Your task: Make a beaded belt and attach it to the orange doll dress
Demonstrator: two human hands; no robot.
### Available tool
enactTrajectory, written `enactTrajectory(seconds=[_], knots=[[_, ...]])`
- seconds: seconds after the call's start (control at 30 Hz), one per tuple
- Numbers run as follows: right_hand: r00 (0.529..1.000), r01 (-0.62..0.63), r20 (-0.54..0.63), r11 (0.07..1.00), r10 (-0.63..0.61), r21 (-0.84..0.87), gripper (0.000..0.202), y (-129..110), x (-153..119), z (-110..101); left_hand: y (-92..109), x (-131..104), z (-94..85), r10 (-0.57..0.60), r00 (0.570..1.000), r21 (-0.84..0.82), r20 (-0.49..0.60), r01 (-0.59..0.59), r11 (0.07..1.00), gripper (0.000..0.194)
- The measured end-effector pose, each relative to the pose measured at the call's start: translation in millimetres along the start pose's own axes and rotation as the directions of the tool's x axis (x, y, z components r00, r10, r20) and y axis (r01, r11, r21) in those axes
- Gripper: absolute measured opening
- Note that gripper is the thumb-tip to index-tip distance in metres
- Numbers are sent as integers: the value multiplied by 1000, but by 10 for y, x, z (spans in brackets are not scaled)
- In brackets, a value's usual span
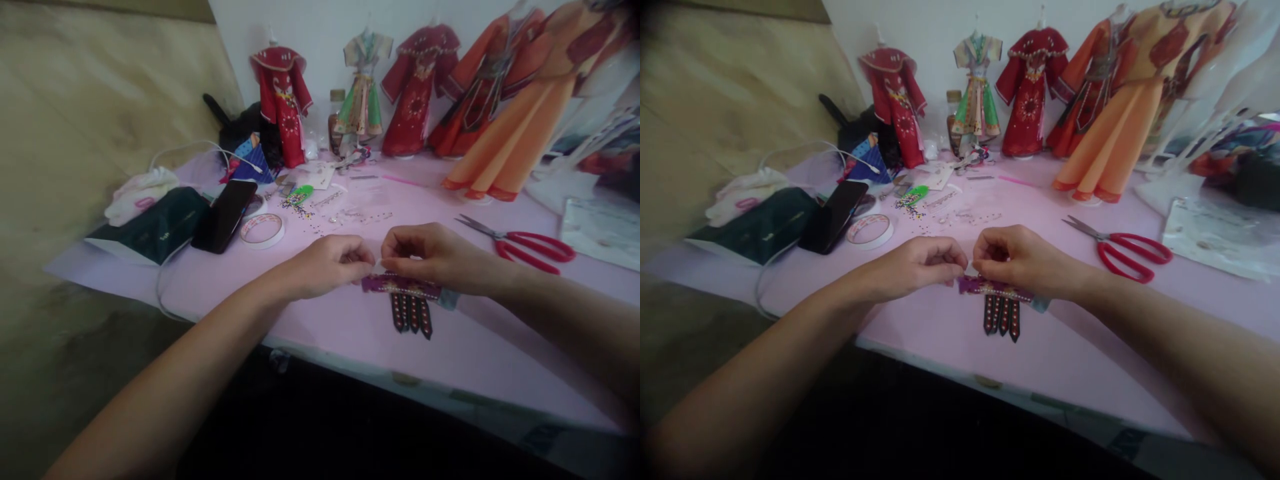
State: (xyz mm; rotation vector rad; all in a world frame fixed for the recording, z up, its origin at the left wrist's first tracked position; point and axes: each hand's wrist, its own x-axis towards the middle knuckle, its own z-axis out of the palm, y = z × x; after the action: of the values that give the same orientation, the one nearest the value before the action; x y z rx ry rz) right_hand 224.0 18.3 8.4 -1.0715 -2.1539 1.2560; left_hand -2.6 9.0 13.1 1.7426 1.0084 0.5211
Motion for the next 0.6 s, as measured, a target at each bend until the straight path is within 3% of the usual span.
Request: enactTrajectory(seconds=[0.13,0.23,0.33,0.4,0.6], knots=[[999,18,-44,996,-15,83,18,55,10,-17,1,4,-54,-38,989,-12,-143,37,999,11],[999,29,-31,984,-24,174,21,85,13,-42,-14,-10,-50,-6,972,203,-235,55,978,11],[1000,2,20,966,-8,258,22,88,3,-66,-23,-29,10,21,979,461,-202,76,884,12],[999,-9,40,959,-2,285,22,87,-6,-76,-26,-34,64,13,988,535,-155,73,842,12],[998,-8,69,950,-14,313,22,117,-22,-75,-62,1,137,53,987,465,-150,23,885,4]])
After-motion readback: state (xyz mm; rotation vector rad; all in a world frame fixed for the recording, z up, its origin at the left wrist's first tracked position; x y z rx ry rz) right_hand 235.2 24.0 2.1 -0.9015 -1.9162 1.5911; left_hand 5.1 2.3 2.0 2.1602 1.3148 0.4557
